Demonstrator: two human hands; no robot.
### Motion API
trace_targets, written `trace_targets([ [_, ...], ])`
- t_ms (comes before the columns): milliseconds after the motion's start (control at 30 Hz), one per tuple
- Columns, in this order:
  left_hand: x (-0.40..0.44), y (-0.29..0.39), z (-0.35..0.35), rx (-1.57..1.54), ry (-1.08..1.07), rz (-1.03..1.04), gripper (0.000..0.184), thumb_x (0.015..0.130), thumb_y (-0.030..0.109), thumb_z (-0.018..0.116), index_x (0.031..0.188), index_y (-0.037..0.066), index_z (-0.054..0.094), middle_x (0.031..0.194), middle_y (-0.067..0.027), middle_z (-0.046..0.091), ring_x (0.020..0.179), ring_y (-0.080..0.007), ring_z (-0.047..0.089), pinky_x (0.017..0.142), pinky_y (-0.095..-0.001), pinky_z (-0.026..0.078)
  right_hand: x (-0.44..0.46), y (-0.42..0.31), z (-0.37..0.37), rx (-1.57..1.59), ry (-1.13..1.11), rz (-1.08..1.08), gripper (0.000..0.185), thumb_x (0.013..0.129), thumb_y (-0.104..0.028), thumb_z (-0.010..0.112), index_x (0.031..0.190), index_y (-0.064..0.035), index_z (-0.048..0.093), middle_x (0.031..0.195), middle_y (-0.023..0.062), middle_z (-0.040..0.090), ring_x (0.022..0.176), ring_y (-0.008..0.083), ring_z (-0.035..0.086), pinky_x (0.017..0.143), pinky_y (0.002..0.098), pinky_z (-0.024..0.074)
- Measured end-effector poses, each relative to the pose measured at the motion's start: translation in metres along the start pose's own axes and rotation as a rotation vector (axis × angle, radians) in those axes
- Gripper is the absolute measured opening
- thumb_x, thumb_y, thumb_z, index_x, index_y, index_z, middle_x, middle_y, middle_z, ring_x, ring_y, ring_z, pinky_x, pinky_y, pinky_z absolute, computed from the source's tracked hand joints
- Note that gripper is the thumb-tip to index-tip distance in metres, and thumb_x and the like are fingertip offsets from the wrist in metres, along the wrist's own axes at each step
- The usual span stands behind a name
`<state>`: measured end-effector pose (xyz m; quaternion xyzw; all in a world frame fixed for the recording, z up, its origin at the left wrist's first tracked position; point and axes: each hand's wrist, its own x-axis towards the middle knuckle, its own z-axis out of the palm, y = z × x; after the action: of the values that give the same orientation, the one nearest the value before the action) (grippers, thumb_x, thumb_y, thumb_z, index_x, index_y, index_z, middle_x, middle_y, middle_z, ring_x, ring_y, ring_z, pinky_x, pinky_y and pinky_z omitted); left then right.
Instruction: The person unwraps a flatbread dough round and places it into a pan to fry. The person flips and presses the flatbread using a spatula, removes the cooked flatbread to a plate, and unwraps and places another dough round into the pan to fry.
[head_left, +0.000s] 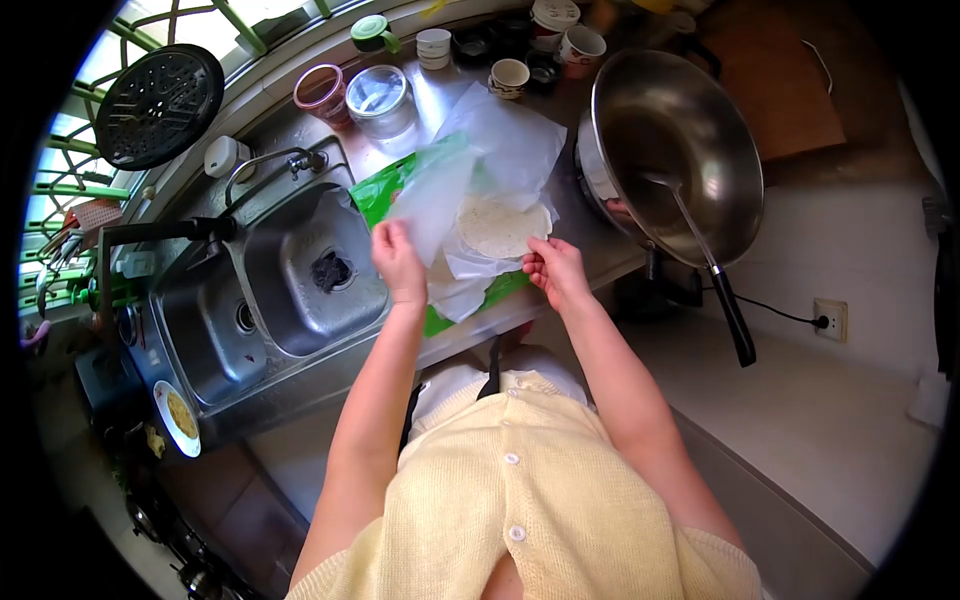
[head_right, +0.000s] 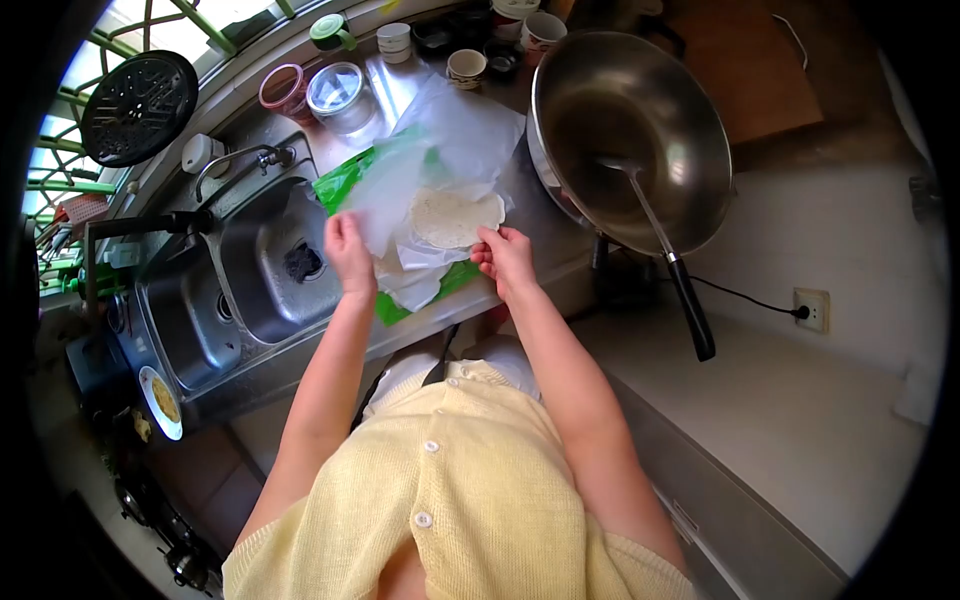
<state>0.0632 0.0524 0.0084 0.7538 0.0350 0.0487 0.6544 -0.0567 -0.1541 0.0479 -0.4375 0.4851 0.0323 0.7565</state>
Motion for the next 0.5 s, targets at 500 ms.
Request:
trace_targets([
  [500,0.024,0.059,0.061,0.525,-0.477,0.848,0.063,0.088,0.005,0.069,0.147,0.007,0.048,0.144,-0.0187,0.056,0.134,-0.0363,0.052,0.118,-0.0493,0.034,-0.029,0.058,-0.013,-0.082,-0.094,0.05,0.018,0.102,-0.023,0.065,0.1,-0.0056,0.062,0.083,0.0053,0.069,0.066,0.0108,0.064,0.056,0.0236,0.0484],
])
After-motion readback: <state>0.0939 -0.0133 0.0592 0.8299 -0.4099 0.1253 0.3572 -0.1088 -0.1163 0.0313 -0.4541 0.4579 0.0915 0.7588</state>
